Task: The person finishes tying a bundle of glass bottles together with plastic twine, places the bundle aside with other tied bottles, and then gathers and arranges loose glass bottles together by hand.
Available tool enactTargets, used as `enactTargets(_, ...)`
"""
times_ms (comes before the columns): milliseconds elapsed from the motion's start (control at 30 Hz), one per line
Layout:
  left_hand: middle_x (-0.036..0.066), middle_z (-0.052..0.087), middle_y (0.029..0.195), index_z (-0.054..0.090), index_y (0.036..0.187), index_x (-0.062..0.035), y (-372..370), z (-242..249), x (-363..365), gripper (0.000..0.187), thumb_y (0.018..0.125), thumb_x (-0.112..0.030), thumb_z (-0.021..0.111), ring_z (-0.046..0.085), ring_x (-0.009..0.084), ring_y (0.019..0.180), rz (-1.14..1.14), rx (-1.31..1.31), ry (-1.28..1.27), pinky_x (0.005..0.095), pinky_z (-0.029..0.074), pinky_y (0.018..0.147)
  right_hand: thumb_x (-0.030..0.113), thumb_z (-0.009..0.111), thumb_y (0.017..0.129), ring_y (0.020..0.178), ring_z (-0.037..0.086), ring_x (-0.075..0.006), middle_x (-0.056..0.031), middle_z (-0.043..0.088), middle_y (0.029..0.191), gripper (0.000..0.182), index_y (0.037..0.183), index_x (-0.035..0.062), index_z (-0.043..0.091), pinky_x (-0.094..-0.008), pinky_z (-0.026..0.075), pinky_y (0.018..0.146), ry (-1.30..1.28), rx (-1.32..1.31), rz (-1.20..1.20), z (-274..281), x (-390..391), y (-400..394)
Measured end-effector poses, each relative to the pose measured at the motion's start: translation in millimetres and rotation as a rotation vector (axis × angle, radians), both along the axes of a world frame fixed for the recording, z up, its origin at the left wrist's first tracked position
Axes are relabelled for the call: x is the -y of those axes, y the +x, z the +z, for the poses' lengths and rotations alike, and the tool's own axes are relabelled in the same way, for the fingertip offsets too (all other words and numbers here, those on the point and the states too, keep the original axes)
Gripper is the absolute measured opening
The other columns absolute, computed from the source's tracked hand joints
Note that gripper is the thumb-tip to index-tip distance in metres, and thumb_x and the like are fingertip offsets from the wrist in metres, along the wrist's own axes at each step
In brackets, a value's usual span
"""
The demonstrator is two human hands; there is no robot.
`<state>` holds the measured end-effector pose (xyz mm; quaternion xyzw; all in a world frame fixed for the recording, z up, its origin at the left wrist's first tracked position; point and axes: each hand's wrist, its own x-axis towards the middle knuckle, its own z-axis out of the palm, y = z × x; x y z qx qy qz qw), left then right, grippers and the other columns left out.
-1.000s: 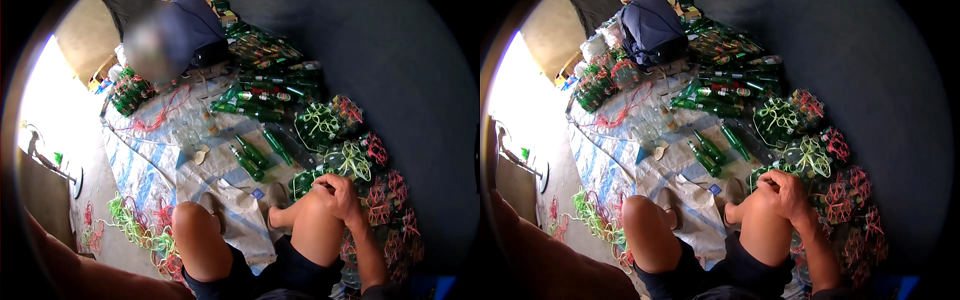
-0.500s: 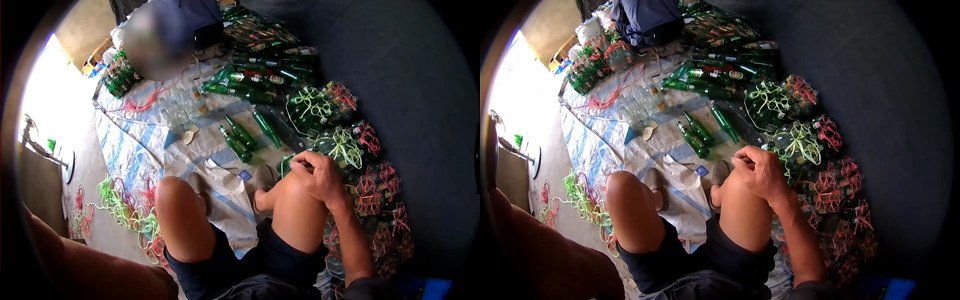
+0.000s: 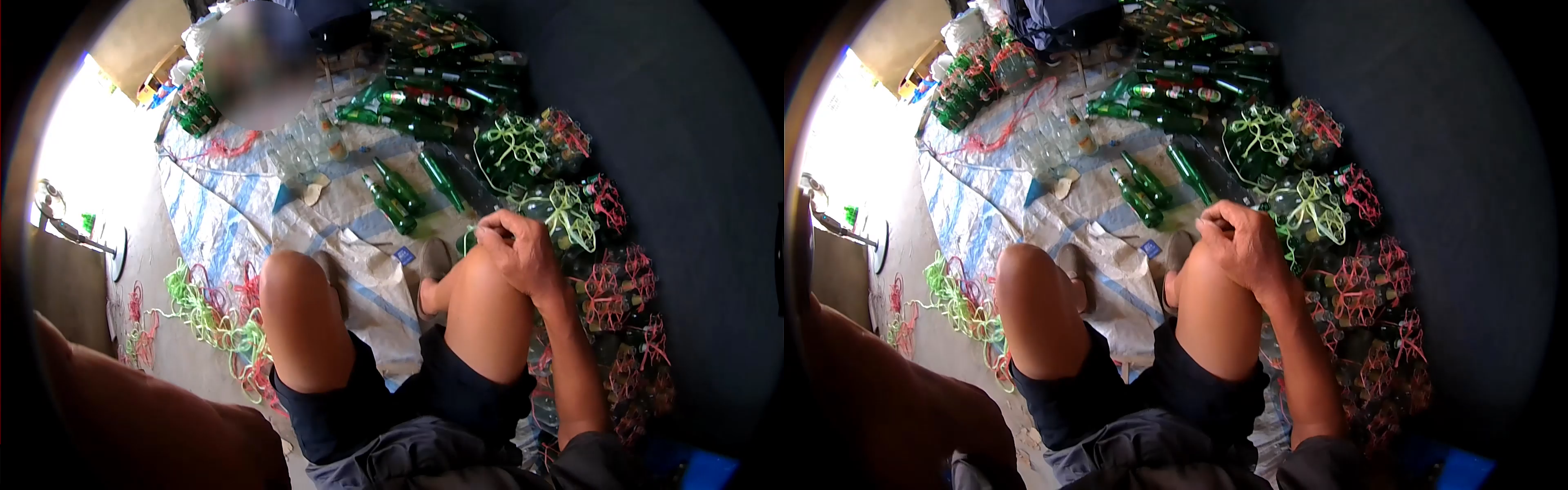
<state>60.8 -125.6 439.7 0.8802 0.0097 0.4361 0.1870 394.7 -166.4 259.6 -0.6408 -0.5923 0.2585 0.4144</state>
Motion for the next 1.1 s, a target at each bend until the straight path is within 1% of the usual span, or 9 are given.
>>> enactTargets(67,0.009,0.062,0.094,0.072,0.081,-0.0072,5,2,-2,0.017,0.086,-0.023,0.079,0.057,0.0210,0.084,-0.028,-0.013,-0.017,0.0374,0.046,0.079,0.014,0.073,0.099,0.079,0.071,-0.0132,-0.0098,0.077,0.086,0.019,0.103,-0.0045,0.074,-0.0307,0.057,0.073,0.003,0.016,0.013,-2,0,1)
enactTargets(100,0.008,0.062,0.094,0.072,0.080,-0.0075,6,3,-4,0.018,0.086,-0.023,0.079,0.057,0.0209,0.083,-0.046,-0.015,-0.017,0.0372,0.046,0.078,0.014,0.076,0.097,0.078,0.077,-0.0207,-0.0160,0.079,0.087,0.018,0.100,-0.0034,0.074,-0.0328,0.060,0.072,0.029,0.008,0.001,-2,0,0)
enactTargets(167,0.008,0.062,0.092,0.072,0.078,-0.0079,10,2,-5,0.018,0.086,-0.023,0.079,0.057,0.0207,0.082,-0.071,-0.024,-0.026,0.0369,0.045,0.078,0.013,0.072,0.098,0.079,0.070,-0.0127,-0.0093,0.077,0.086,0.018,0.103,-0.0042,0.075,-0.0306,0.057,0.074,-0.007,-0.061,-0.006,-4,0,0)
enactTargets(367,0.007,0.062,0.089,0.074,0.073,-0.0092,51,-14,8,0.020,0.085,-0.024,0.081,0.057,0.0200,0.078,-0.169,0.032,-0.152,0.0358,0.045,0.075,0.012,0.072,0.097,0.079,0.070,-0.0116,-0.0091,0.077,0.087,0.016,0.102,-0.0032,0.075,-0.0304,0.057,0.074,0.012,-0.036,0.010,-6,-5,-5)
enactTargets(467,0.007,0.065,0.087,0.074,0.078,-0.0091,110,-27,78,0.015,0.080,-0.023,0.079,0.058,0.0210,0.075,0.135,0.287,-0.309,0.0353,0.045,0.074,0.010,0.072,0.097,0.079,0.069,-0.0104,-0.0070,0.076,0.086,0.013,0.101,-0.0022,0.075,-0.0294,0.056,0.073,0.029,-0.051,0.013,-10,-7,-8)
enactTargets(600,0.013,0.056,0.089,0.055,0.077,-0.0072,150,-28,114,0.019,0.069,-0.020,0.067,0.056,0.0252,0.081,0.010,0.352,-0.359,0.0391,0.042,0.068,0.011,0.073,0.098,0.078,0.072,-0.0137,-0.0094,0.077,0.086,0.015,0.101,-0.0030,0.074,-0.0301,0.057,0.073,0.033,-0.055,0.041,-15,-9,-6)
enactTargets(700,0.010,0.051,0.080,0.049,0.070,-0.0077,189,-25,133,0.025,0.057,-0.027,0.060,0.052,0.0217,0.067,0.084,0.599,-0.325,0.0357,0.035,0.057,0.013,0.074,0.098,0.077,0.075,-0.0176,-0.0135,0.078,0.086,0.016,0.101,-0.0035,0.074,-0.0316,0.058,0.072,0.063,-0.038,0.040,-13,-7,-5)
enactTargets(867,0.013,0.056,0.077,0.050,0.067,-0.0106,243,-19,156,0.058,0.048,-0.065,0.047,0.048,0.0183,0.058,0.320,1.076,-0.338,0.0383,0.032,0.051,0.012,0.073,0.098,0.076,0.075,-0.0170,-0.0140,0.078,0.085,0.016,0.100,-0.0038,0.075,-0.0317,0.058,0.071,0.077,-0.076,0.037,-12,-6,-2)
enactTargets(1100,0.010,0.056,0.076,0.040,0.067,-0.0139,208,-8,157,0.042,0.062,-0.048,0.063,0.045,0.0172,0.055,0.010,0.789,-0.422,0.0314,0.027,0.049,0.012,0.072,0.099,0.080,0.069,-0.0108,-0.0066,0.077,0.087,0.016,0.102,-0.0036,0.075,-0.0293,0.056,0.075,0.059,-0.086,0.050,-16,-5,2)
